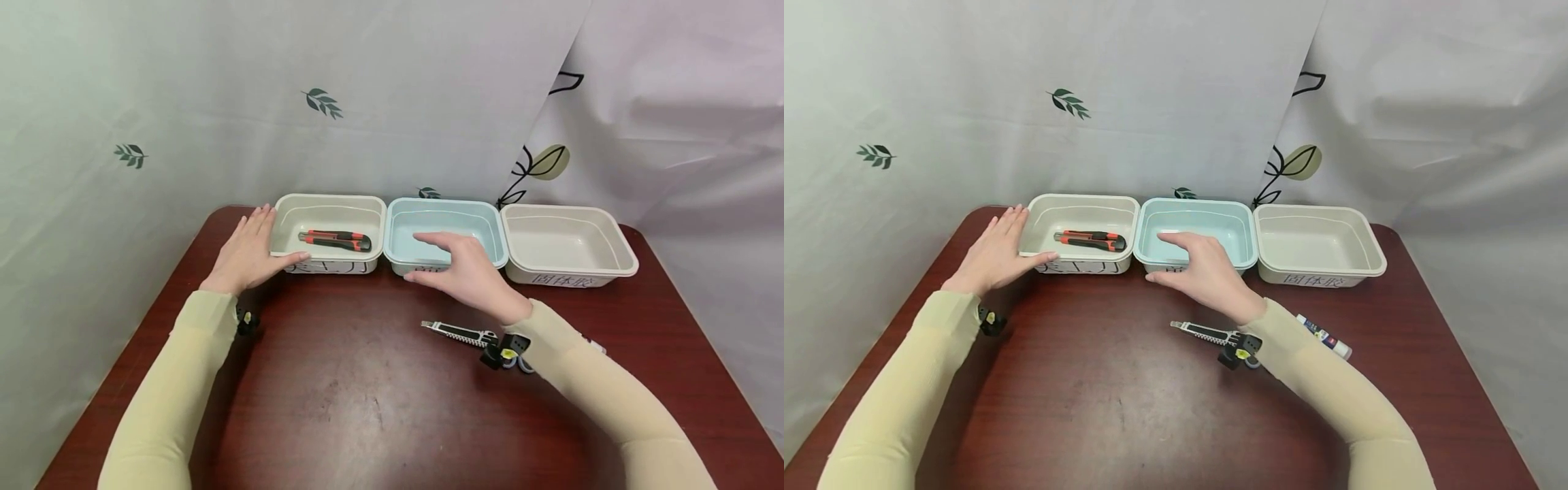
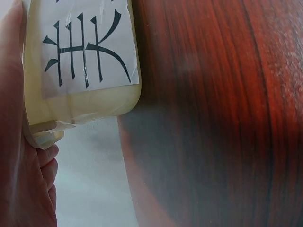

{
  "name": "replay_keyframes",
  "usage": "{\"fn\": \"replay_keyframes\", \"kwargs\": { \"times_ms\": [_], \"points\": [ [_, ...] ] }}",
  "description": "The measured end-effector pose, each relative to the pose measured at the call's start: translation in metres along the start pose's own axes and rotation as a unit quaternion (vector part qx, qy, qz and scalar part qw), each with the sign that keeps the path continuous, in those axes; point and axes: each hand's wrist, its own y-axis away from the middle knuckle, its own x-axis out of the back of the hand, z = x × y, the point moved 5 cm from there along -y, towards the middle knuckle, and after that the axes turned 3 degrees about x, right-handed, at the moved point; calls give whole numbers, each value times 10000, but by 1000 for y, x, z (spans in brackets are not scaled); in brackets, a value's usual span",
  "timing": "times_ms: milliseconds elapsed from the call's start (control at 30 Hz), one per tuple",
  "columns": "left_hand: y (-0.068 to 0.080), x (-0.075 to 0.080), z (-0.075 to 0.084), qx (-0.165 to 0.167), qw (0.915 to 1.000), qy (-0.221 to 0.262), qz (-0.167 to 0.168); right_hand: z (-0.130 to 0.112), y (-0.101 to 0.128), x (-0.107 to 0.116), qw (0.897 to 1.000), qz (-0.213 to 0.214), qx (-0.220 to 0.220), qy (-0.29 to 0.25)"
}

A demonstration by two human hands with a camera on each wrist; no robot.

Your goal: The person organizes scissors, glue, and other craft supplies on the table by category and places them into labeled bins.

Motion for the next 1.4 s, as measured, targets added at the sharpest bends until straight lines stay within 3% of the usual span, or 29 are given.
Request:
{"fn": "replay_keyframes", "kwargs": {
  "times_ms": [600, 1100, 1400],
  "points": [
    [0, 1, -1, 36, 10000, 41, 15, 19, 60, 16, 9989, -137, -198, 390],
    [-1, 0, 0, 17, 10000, 59, 32, 53, 98, 4, 9949, -524, -616, 597],
    [0, 1, 0, 47, 10000, 41, 43, 62, 116, -1, 9933, -625, -792, 572]
  ]
}}
